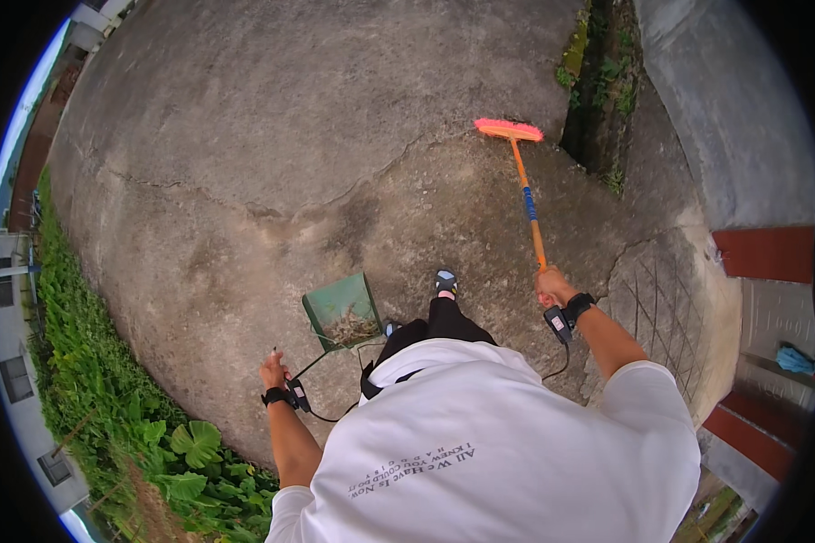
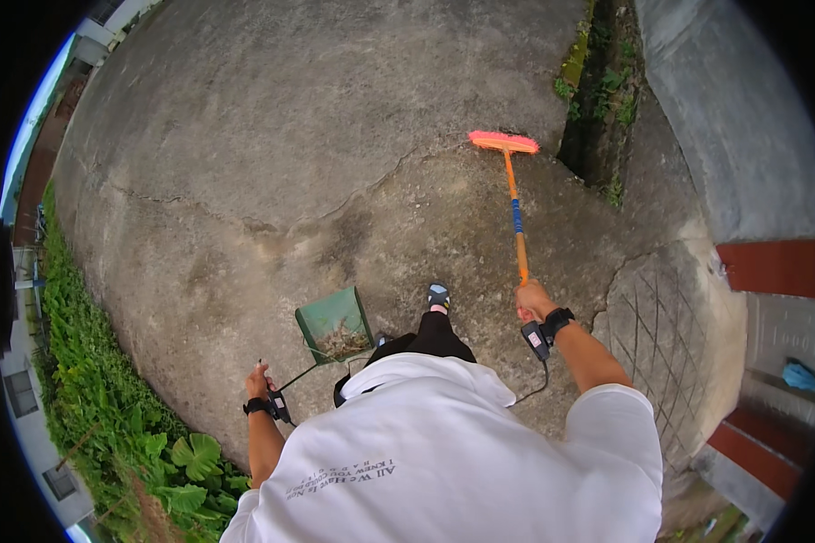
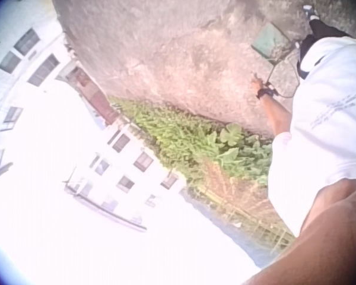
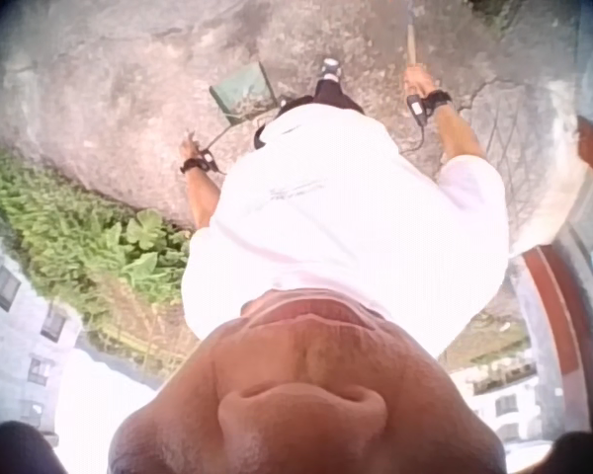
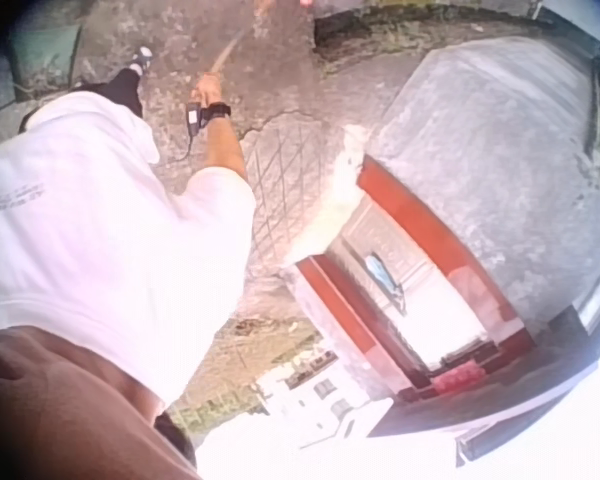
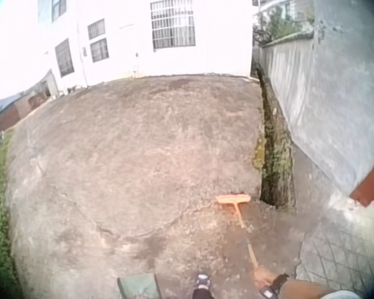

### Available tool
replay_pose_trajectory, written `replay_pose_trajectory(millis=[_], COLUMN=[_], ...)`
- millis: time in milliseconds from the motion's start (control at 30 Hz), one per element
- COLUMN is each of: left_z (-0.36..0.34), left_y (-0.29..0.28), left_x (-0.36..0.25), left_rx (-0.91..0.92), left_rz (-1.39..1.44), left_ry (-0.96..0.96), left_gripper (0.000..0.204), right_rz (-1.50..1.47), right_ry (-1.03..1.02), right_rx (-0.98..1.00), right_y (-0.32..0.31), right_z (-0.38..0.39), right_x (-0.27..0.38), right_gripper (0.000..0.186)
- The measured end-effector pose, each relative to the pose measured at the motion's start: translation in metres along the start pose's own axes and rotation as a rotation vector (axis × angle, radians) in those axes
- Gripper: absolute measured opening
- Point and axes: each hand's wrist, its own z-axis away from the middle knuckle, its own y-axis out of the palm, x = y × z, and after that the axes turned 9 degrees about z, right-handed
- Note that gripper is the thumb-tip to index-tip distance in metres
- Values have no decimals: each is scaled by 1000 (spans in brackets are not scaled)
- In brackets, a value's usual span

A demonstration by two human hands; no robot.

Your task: Sweep debris into a dustpan using a broom on an outdoor concrete surface.

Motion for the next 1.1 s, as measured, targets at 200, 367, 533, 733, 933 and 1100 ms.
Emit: replay_pose_trajectory(millis=[200, 367, 533, 733, 933, 1100], left_z=[-8, -22, -25, -6, 3, 8], left_y=[-20, -21, -18, -26, -33, -38], left_x=[25, 31, 26, 19, 22, 27], left_rx=[56, 52, 64, -14, -23, -37], left_rz=[30, 38, -26, -85, -44, 6], left_ry=[13, -42, -80, -93, 2, 26], left_gripper=[38, 37, 36, 35, 35, 37], right_rz=[576, 608, 357, 254, -467, 816], right_ry=[107, -77, -330, -7, 46, -83], right_rx=[1, -18, -62, -73, 393, 52], right_y=[57, 87, 83, 47, -7, 36], right_z=[71, 130, 141, 115, -10, 56], right_x=[-10, -68, -105, -21, 3, 17], right_gripper=[11, 20, 23, 21, 15, 10])
